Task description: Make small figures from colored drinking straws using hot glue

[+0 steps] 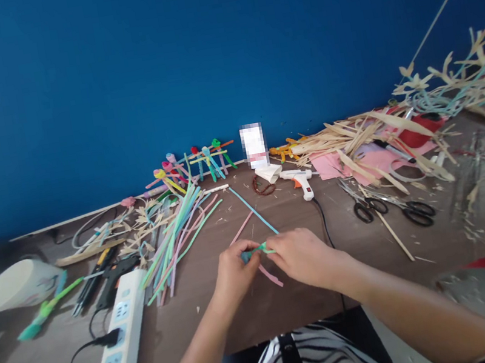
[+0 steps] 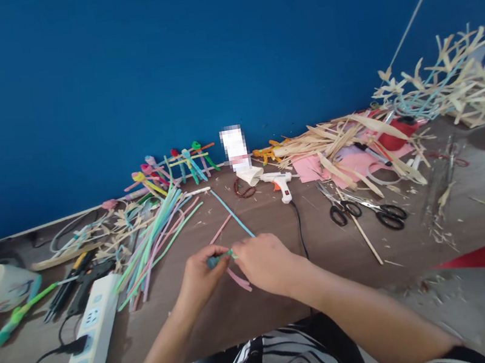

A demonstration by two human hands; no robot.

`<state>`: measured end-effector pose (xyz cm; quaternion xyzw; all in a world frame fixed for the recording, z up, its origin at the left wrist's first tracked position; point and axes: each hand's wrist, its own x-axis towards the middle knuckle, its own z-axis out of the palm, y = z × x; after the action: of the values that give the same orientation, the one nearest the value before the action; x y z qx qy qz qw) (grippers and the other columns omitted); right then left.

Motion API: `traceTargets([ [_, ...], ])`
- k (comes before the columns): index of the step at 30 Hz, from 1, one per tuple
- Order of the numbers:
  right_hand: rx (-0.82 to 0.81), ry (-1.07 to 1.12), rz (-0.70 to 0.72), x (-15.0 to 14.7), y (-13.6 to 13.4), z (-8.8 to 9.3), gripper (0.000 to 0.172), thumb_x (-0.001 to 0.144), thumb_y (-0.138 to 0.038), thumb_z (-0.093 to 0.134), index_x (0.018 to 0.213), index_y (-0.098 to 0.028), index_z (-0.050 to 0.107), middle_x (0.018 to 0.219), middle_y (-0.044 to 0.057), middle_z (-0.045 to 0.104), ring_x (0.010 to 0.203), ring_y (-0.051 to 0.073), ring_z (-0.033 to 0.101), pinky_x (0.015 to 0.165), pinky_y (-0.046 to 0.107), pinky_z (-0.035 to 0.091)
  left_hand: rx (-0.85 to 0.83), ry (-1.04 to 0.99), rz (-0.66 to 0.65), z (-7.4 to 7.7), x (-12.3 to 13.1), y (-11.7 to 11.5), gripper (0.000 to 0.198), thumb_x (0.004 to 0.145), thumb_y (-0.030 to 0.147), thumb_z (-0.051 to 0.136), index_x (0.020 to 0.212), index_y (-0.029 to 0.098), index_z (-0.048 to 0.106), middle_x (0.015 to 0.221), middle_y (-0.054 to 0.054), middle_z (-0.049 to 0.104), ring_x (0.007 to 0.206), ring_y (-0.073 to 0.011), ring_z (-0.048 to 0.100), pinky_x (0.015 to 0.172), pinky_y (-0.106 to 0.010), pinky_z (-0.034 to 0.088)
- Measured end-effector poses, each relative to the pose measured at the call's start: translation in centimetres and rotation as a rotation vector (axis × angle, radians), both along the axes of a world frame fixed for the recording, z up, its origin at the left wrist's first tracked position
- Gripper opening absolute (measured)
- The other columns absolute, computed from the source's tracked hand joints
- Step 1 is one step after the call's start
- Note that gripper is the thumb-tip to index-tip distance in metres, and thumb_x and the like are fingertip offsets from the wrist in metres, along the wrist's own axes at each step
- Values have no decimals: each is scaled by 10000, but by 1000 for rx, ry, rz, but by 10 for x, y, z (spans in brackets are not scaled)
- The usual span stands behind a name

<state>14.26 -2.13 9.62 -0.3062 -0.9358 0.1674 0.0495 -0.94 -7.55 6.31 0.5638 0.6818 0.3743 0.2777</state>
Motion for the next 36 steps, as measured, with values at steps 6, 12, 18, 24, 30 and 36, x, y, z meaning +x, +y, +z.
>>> traceTargets([
  [6, -312, 313, 71, -2, 43, -1, 95, 727, -213, 531, 724, -153, 605, 763, 18, 580, 699, 120, 528, 632, 219, 359, -66, -125, -146, 11, -7, 11, 122, 623, 154, 554, 677, 168, 662, 642, 4, 635, 622, -133, 539, 620, -206, 377],
  [12, -1073, 483, 39, -12, 61, -37, 261, 732, -380, 505, 750, -127, 565, 523, -43, 483, 412, 58, 402, 418, 180, 317, -96, -522, -63, 2, -11, 17, 179, 635, 290, 624, 721, 134, 615, 604, -3, 617, 520, -88, 490, 517, -183, 355],
  [18, -595, 474, -131, -24, 40, -51, 226, 798, -291, 416, 798, -139, 584, 563, -18, 524, 476, 84, 447, 482, 195, 321, 20, -374, 149, -11, -11, 34, 180, 676, 302, 567, 712, 128, 597, 571, 10, 592, 463, -72, 456, 471, -176, 342],
  [24, -3, 166, -81, -18, 28, -20, 213, 823, -243, 388, 861, -164, 582, 813, 72, 624, 733, 169, 556, 640, 246, 337, 60, 22, 36, -8, -15, 38, 145, 691, 228, 517, 735, 147, 628, 646, -4, 624, 627, -130, 537, 609, -218, 393],
  [30, -143, 300, -24, -12, 54, -5, 130, 745, -219, 501, 785, -175, 616, 817, 36, 612, 755, 148, 542, 657, 234, 341, 3, -45, -177, -3, -19, 34, 105, 677, 220, 554, 710, 152, 627, 649, 9, 612, 637, -127, 525, 637, -213, 378],
  [36, -969, 470, 71, -15, 76, -28, 180, 691, -294, 540, 699, -126, 604, 531, -35, 527, 468, 64, 430, 462, 180, 311, -84, -432, -198, 1, -17, 28, 168, 688, 308, 584, 710, 141, 573, 616, 8, 578, 534, -79, 459, 538, -183, 343],
])
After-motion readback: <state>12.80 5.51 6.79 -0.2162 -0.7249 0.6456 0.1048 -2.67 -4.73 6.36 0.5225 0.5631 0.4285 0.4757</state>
